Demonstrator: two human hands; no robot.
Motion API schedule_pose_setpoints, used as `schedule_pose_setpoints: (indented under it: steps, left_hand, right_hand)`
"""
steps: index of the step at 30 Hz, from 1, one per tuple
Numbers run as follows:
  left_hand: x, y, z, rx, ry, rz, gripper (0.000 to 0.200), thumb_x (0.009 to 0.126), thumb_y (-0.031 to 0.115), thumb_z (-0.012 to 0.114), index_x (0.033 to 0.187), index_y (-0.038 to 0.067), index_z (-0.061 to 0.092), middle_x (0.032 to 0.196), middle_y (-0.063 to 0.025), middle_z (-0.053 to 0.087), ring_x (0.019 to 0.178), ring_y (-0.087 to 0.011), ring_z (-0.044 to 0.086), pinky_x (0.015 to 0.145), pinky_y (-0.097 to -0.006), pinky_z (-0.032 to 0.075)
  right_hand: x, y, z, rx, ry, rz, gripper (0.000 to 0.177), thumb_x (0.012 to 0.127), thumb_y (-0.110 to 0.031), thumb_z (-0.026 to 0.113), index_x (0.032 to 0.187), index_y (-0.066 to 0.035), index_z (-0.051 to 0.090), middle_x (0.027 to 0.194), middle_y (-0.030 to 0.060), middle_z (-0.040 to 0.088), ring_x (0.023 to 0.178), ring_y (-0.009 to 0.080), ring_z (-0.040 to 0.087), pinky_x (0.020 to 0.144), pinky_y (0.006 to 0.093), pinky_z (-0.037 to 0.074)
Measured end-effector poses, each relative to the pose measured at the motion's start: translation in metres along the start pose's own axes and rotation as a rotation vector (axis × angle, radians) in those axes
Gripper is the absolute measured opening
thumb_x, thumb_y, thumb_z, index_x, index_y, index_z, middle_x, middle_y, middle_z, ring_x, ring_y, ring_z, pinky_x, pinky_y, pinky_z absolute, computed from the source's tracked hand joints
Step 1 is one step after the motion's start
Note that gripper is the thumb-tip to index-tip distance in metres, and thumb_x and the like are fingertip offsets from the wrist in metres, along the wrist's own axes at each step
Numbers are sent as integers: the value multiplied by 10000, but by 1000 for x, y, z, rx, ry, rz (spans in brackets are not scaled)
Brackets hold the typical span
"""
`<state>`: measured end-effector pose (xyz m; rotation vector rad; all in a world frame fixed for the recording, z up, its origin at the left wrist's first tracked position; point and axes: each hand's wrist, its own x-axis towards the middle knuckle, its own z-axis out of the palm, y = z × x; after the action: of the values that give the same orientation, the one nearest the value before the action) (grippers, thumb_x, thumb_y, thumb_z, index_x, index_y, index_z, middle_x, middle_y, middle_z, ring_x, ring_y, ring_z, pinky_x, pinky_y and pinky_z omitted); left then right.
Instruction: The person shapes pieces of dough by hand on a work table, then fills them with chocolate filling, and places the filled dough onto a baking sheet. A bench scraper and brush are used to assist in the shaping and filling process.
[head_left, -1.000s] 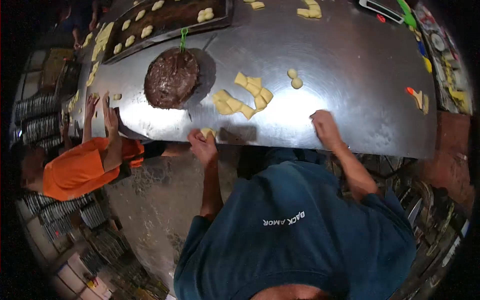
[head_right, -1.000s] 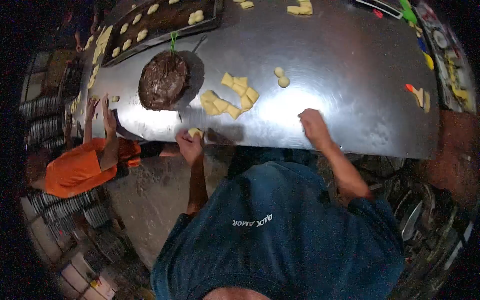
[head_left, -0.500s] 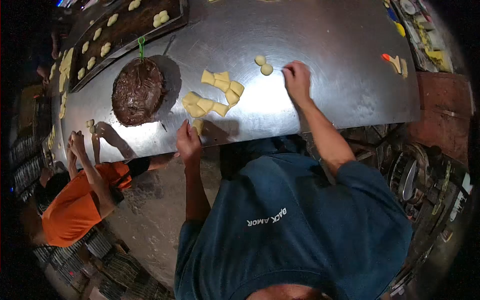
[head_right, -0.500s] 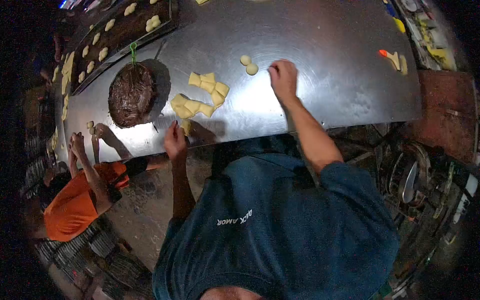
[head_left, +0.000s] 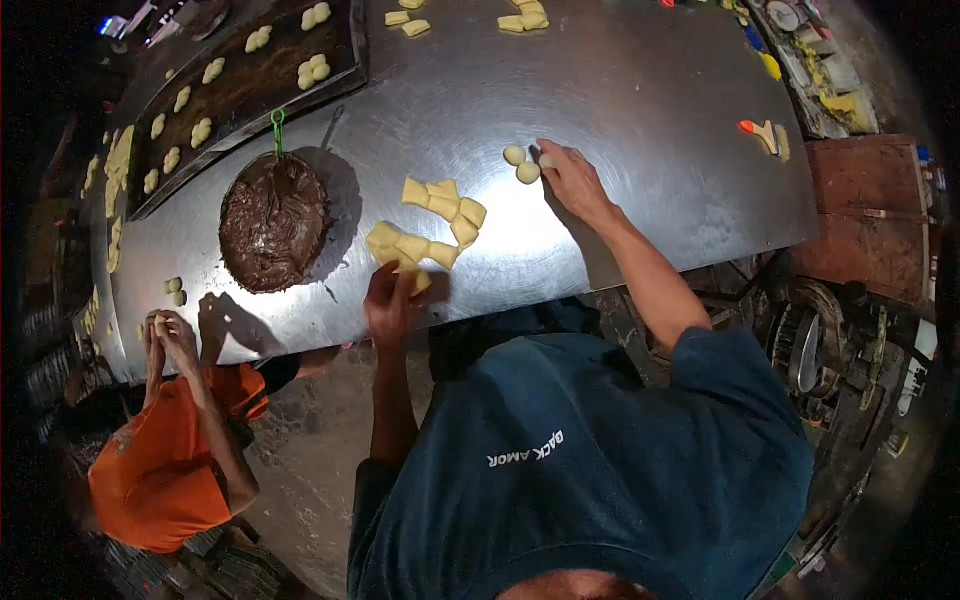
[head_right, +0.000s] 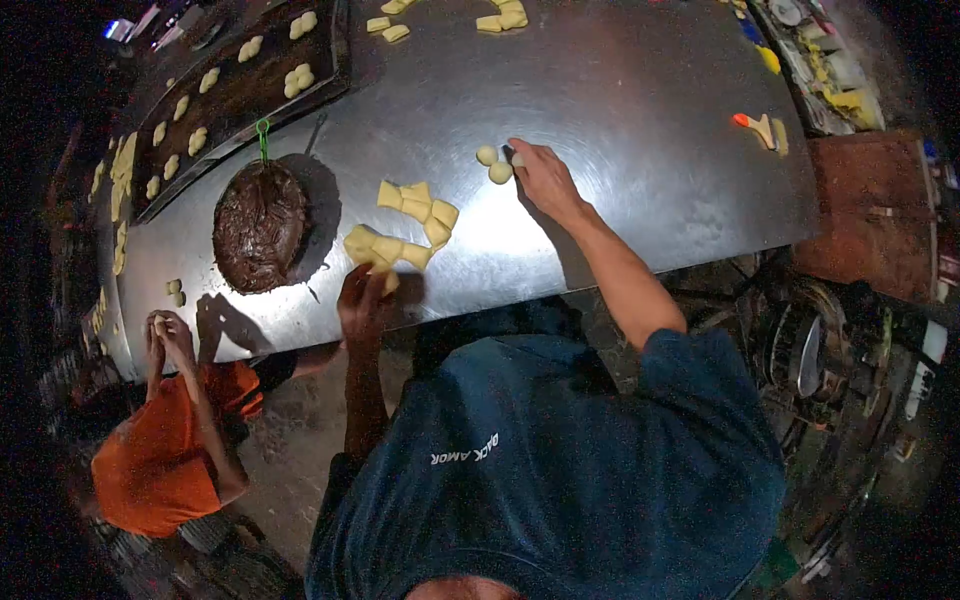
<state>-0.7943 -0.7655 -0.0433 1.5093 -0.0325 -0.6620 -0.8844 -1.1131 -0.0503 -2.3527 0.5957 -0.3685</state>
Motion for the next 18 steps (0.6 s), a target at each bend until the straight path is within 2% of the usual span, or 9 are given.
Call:
schedule_pose_setpoints:
  steps: [1,4,5,6,8,10,11,16,18]
  left_hand:
    - [-5,17,14,46,12,17,391,894,174,627,1206,-36,521,965,-125,639,805,-181,637,628,-262,528]
    - [2,17,34,146,-95,149,334,888,156,617,1155,-37,565,950,-113,647,806,-165,638,651,-253,531]
    - [2,21,47,97,-95,102,307,886,147,614,1131,-36,582,934,-105,652,805,-157,638,665,-250,529]
    - [1,30,66,44,-103,63,282,883,138,611,1107,-35,600,918,-96,657,804,-149,639,678,-246,527]
    - [1,29,95,-64,-90,106,266,890,118,598,1105,-40,601,889,-89,662,801,-145,640,689,-253,530]
    - [0,30,105,28,-136,108,254,884,85,597,1103,-44,594,931,-119,657,803,-164,641,684,-264,539]
    - [-3,33,106,-17,-143,80,258,872,76,600,1103,-39,586,911,-104,652,768,-145,630,658,-247,521]
    - [-13,43,74,-218,7,101,222,865,79,604,1059,-29,614,938,-98,641,743,-125,603,647,-238,496]
    - [-20,43,65,-237,-78,141,212,888,74,555,1064,-25,620,1015,-96,619,780,-127,595,637,-236,484]
  right_hand:
    - [3,-1,4,-89,-101,-42,390,891,-79,559,1276,-55,500,1175,209,600,1137,364,554,947,408,464]
    - [1,-20,2,-296,-66,-116,416,888,-66,545,1301,-55,491,1207,207,586,1172,370,522,976,407,440]
    - [-2,-36,-3,-133,-142,-90,391,906,-103,520,1289,-29,499,1290,220,523,1216,354,482,1018,408,390]
    - [-10,-54,1,192,-179,-48,426,904,-158,555,1308,-45,488,1218,212,576,1115,316,563,952,376,437]
    - [-27,-94,-3,515,-450,59,403,885,-208,603,1251,-50,548,1059,180,652,942,263,636,827,340,485]
    - [-35,-123,-14,398,-578,107,340,864,-220,633,1160,-53,616,881,118,679,791,187,640,723,313,497]
    - [-41,-109,4,558,-488,136,258,840,-189,661,1036,-20,658,817,84,670,752,152,629,686,302,499]
    - [-38,-122,0,887,-653,292,177,826,-58,673,967,23,603,840,97,655,745,136,621,642,234,484]
    - [-40,-138,8,1295,-679,442,208,848,-39,655,1025,16,561,872,107,650,761,130,613,646,223,492]
